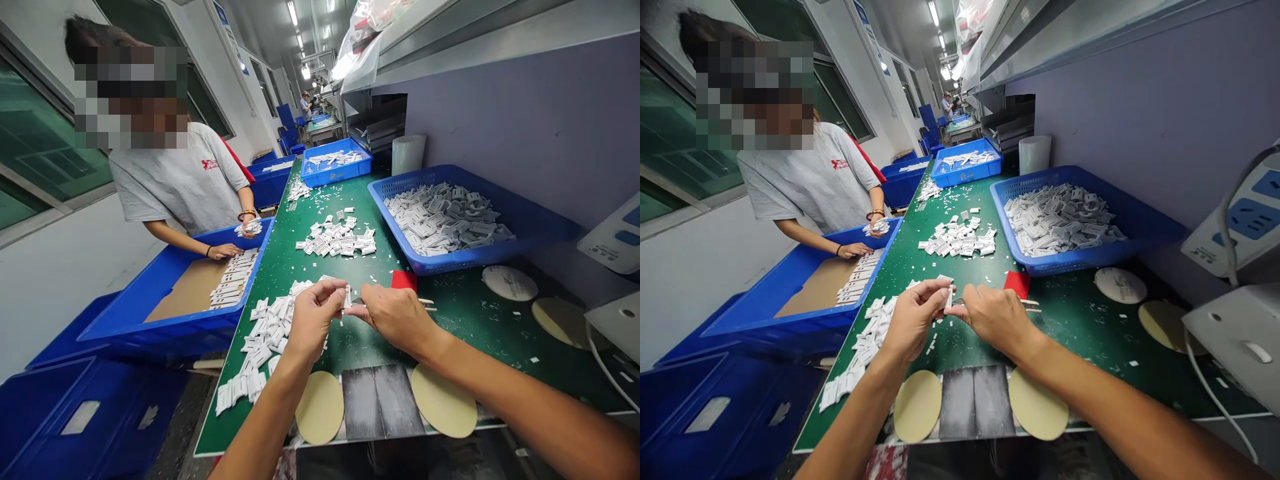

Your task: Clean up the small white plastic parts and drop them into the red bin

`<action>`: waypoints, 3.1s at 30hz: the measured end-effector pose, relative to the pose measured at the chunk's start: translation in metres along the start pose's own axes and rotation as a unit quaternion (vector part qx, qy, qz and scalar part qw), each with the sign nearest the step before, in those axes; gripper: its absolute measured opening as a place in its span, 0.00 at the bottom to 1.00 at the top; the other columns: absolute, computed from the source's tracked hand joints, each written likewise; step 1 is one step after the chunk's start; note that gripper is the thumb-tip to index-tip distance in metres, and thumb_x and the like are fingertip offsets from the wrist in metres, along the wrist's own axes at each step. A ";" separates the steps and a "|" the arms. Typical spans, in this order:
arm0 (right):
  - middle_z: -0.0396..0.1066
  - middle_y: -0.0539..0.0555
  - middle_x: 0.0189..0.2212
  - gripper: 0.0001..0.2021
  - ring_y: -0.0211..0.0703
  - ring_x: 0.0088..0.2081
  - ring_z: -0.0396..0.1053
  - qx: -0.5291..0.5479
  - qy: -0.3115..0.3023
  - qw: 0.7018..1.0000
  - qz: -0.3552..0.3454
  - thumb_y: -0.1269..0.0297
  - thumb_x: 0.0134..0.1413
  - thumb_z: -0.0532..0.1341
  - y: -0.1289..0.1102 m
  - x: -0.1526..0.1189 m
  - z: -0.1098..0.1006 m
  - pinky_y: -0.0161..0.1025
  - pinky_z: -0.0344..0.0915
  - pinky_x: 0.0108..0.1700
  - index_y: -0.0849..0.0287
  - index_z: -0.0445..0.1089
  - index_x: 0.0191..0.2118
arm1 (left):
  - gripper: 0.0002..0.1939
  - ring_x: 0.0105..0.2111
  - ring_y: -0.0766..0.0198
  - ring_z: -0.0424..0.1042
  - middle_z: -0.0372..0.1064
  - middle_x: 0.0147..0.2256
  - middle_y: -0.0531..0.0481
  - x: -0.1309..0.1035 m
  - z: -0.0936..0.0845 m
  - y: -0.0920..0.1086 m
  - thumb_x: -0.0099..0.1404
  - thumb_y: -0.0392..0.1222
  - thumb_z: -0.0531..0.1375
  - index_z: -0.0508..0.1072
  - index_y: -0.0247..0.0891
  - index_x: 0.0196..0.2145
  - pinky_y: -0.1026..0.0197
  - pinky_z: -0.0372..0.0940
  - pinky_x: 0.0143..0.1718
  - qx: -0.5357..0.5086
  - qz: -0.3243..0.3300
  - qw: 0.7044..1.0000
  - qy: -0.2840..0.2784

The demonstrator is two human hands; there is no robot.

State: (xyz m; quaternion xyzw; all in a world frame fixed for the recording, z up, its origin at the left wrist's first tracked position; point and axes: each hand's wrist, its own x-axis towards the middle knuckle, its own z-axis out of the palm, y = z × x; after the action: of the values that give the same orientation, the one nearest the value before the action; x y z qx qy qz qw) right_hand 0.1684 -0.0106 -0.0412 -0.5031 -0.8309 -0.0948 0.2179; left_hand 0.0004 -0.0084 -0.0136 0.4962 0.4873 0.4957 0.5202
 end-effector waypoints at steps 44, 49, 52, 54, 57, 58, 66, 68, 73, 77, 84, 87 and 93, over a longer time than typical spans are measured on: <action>0.71 0.53 0.25 0.29 0.38 0.25 0.65 0.118 0.034 0.992 -0.031 0.40 0.65 0.42 -0.002 0.001 -0.014 0.38 0.43 0.27 0.61 0.66 0.33 | 0.13 0.35 0.67 0.71 0.74 0.34 0.47 -0.005 0.004 0.005 0.57 0.45 0.69 0.80 0.36 0.38 0.69 0.65 0.34 -0.159 -0.056 0.982 -0.085; 0.68 0.51 0.21 0.28 0.37 0.22 0.61 0.042 0.095 0.993 -0.056 0.42 0.65 0.44 0.000 0.000 -0.011 0.38 0.38 0.25 0.60 0.66 0.31 | 0.12 0.37 0.67 0.71 0.75 0.37 0.46 -0.006 0.004 0.004 0.58 0.44 0.68 0.80 0.36 0.38 0.68 0.64 0.37 -0.142 -0.051 0.984 -0.093; 0.67 0.51 0.22 0.26 0.38 0.22 0.61 0.024 0.100 0.993 -0.053 0.42 0.66 0.45 0.000 0.000 -0.010 0.38 0.38 0.25 0.59 0.65 0.31 | 0.12 0.38 0.65 0.71 0.76 0.37 0.46 -0.006 0.004 0.004 0.58 0.45 0.68 0.80 0.37 0.39 0.67 0.65 0.37 -0.131 -0.053 0.985 -0.097; 0.67 0.50 0.21 0.26 0.38 0.22 0.61 0.010 0.100 0.994 -0.051 0.42 0.65 0.45 0.000 -0.001 -0.009 0.38 0.37 0.25 0.59 0.65 0.31 | 0.13 0.38 0.65 0.71 0.75 0.36 0.47 -0.006 0.003 0.004 0.58 0.45 0.68 0.80 0.37 0.39 0.67 0.64 0.37 -0.122 -0.052 0.987 -0.095; 0.66 0.50 0.21 0.25 0.39 0.20 0.59 -0.013 0.107 0.993 -0.049 0.42 0.65 0.46 -0.001 -0.002 -0.008 0.38 0.36 0.25 0.58 0.65 0.31 | 0.12 0.38 0.66 0.69 0.75 0.36 0.47 -0.005 0.002 0.002 0.58 0.46 0.68 0.80 0.38 0.39 0.67 0.64 0.37 -0.106 -0.049 0.989 -0.088; 0.65 0.50 0.20 0.25 0.39 0.20 0.59 -0.019 0.110 0.993 -0.048 0.42 0.65 0.46 -0.001 -0.002 -0.007 0.38 0.36 0.25 0.58 0.65 0.30 | 0.13 0.38 0.66 0.68 0.74 0.36 0.47 -0.005 0.002 0.001 0.58 0.46 0.68 0.80 0.38 0.39 0.66 0.63 0.38 -0.102 -0.047 0.990 -0.087; 0.63 0.50 0.19 0.26 0.38 0.19 0.56 -0.041 0.135 0.989 -0.051 0.42 0.64 0.46 -0.003 -0.002 -0.007 0.38 0.34 0.25 0.58 0.63 0.27 | 0.14 0.38 0.65 0.67 0.72 0.36 0.47 -0.004 0.001 -0.002 0.57 0.48 0.68 0.80 0.38 0.39 0.65 0.62 0.37 -0.086 -0.042 0.992 -0.083; 0.63 0.50 0.19 0.27 0.38 0.19 0.56 -0.040 0.138 0.988 -0.050 0.41 0.64 0.46 -0.003 -0.002 -0.008 0.38 0.35 0.26 0.58 0.63 0.27 | 0.14 0.37 0.65 0.67 0.72 0.35 0.48 -0.004 0.001 -0.001 0.57 0.48 0.68 0.80 0.38 0.39 0.65 0.62 0.37 -0.086 -0.039 0.992 -0.082; 0.63 0.50 0.19 0.26 0.38 0.20 0.56 -0.043 0.139 0.988 -0.044 0.42 0.65 0.46 -0.004 -0.001 -0.008 0.38 0.35 0.26 0.58 0.63 0.28 | 0.14 0.38 0.64 0.68 0.74 0.36 0.47 -0.005 0.002 0.000 0.57 0.47 0.68 0.80 0.38 0.38 0.64 0.62 0.38 -0.089 -0.048 0.991 -0.086; 0.63 0.50 0.19 0.26 0.38 0.19 0.56 -0.050 0.140 0.988 -0.045 0.43 0.66 0.44 -0.005 -0.002 -0.009 0.38 0.34 0.26 0.58 0.63 0.28 | 0.13 0.39 0.65 0.67 0.73 0.37 0.47 -0.005 0.001 -0.001 0.58 0.47 0.68 0.80 0.39 0.39 0.65 0.62 0.39 -0.085 -0.043 0.991 -0.093; 0.63 0.49 0.18 0.27 0.37 0.19 0.55 -0.047 0.145 0.987 -0.047 0.42 0.65 0.45 -0.005 -0.002 -0.009 0.38 0.34 0.26 0.59 0.63 0.26 | 0.12 0.36 0.67 0.66 0.71 0.35 0.49 -0.004 0.001 0.000 0.58 0.47 0.68 0.80 0.39 0.38 0.66 0.61 0.37 -0.084 -0.047 0.992 -0.087; 0.63 0.49 0.18 0.27 0.37 0.19 0.54 -0.046 0.146 0.987 -0.044 0.42 0.66 0.44 -0.006 -0.003 -0.009 0.39 0.34 0.26 0.59 0.63 0.26 | 0.13 0.35 0.68 0.65 0.71 0.35 0.49 -0.004 0.001 0.001 0.57 0.47 0.68 0.80 0.39 0.38 0.66 0.60 0.36 -0.088 -0.048 0.991 -0.085; 0.64 0.51 0.17 0.29 0.35 0.19 0.54 -0.028 0.126 0.990 -0.056 0.43 0.66 0.44 -0.005 -0.004 -0.005 0.40 0.35 0.26 0.60 0.64 0.24 | 0.15 0.34 0.67 0.66 0.72 0.34 0.48 -0.005 0.003 0.000 0.56 0.49 0.68 0.80 0.38 0.39 0.65 0.60 0.34 -0.083 -0.047 0.992 -0.084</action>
State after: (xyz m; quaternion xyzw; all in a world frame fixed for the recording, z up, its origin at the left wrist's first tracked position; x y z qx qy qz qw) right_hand 0.1664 -0.0179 -0.0380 -0.4459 -0.8204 -0.1932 0.3012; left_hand 0.0028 -0.0131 -0.0139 0.4676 0.4214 0.4659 0.6219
